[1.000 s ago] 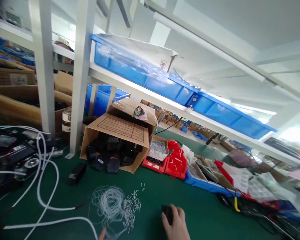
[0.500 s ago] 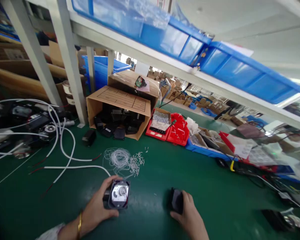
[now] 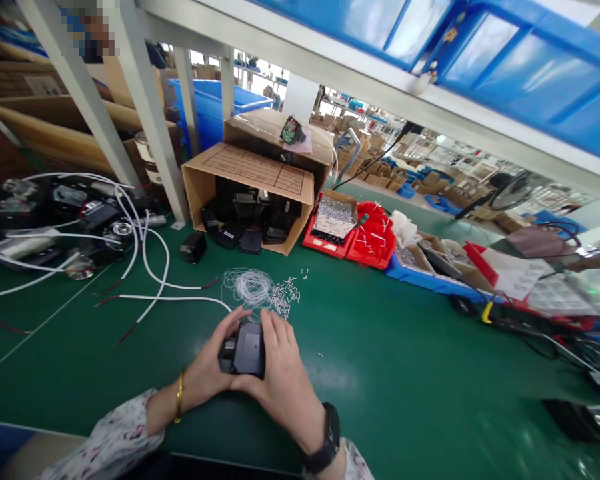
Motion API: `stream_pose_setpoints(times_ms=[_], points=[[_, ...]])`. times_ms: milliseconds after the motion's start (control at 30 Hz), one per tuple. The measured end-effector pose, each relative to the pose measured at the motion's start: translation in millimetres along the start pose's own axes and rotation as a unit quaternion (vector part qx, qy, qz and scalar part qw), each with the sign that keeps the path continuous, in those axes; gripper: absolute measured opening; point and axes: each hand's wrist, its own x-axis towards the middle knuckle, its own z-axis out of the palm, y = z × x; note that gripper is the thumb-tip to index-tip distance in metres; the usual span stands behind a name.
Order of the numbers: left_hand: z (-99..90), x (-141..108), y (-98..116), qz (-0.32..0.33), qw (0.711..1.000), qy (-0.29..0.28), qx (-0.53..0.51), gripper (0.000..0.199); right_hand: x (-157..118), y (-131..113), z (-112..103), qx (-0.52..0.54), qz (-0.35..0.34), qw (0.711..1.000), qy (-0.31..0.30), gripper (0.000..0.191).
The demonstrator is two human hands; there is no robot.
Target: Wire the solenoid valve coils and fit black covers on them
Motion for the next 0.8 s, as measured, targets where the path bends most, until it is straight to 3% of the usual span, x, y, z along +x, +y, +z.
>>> stream_pose_setpoints(times_ms=[100, 200, 267, 300, 367, 500, 567, 667, 800], points=[[-3.1, 2.0, 1.5, 0.043, 0.994, -0.047, 0.088, 0.084, -21.4, 11.4, 19.0, 0.171, 0.124, 0.974, 0.078, 0.072], [-5.3, 1.9, 2.6, 0.055, 0.985, -0.055, 0.151, 0.074, -36.9, 13.8, 42.9, 0.401, 0.230, 0.884, 0.074, 0.059], [-9.8, 1.2, 5.9, 0.058, 0.986, -0.053, 0.145, 0.078, -39.4, 10.4, 53.1, 0.496, 0.243, 0.831, 0.069, 0.054], [-13.6, 1.1, 9.0, 0.057, 0.988, -0.055, 0.130, 0.079, -38.8, 7.9, 55.0, 0.515, 0.240, 0.820, 0.074, 0.052], [-23.9, 1.5, 18.2, 0.043, 0.992, -0.060, 0.104, 0.080, -36.1, 2.3, 52.4, 0.503, 0.224, 0.832, 0.072, 0.051], [-42.3, 1.7, 37.1, 0.025, 0.977, -0.109, 0.181, 0.066, -31.2, -5.7, 35.3, 0.265, 0.138, 0.954, 0.035, 0.049], [-44.0, -1.3, 38.7, 0.017, 0.965, -0.146, 0.217, 0.062, -29.8, -5.9, 28.1, 0.123, 0.082, 0.989, 0.021, 0.050], [-36.5, -10.2, 29.4, -0.001, 0.968, -0.130, 0.215, 0.057, -29.8, 0.2, 22.6, 0.029, 0.028, 0.999, -0.015, 0.052], [-22.6, -20.5, 13.8, 0.007, 0.976, -0.093, 0.196, 0.059, -34.5, 14.6, 23.7, 0.031, -0.020, 0.999, -0.019, 0.057]])
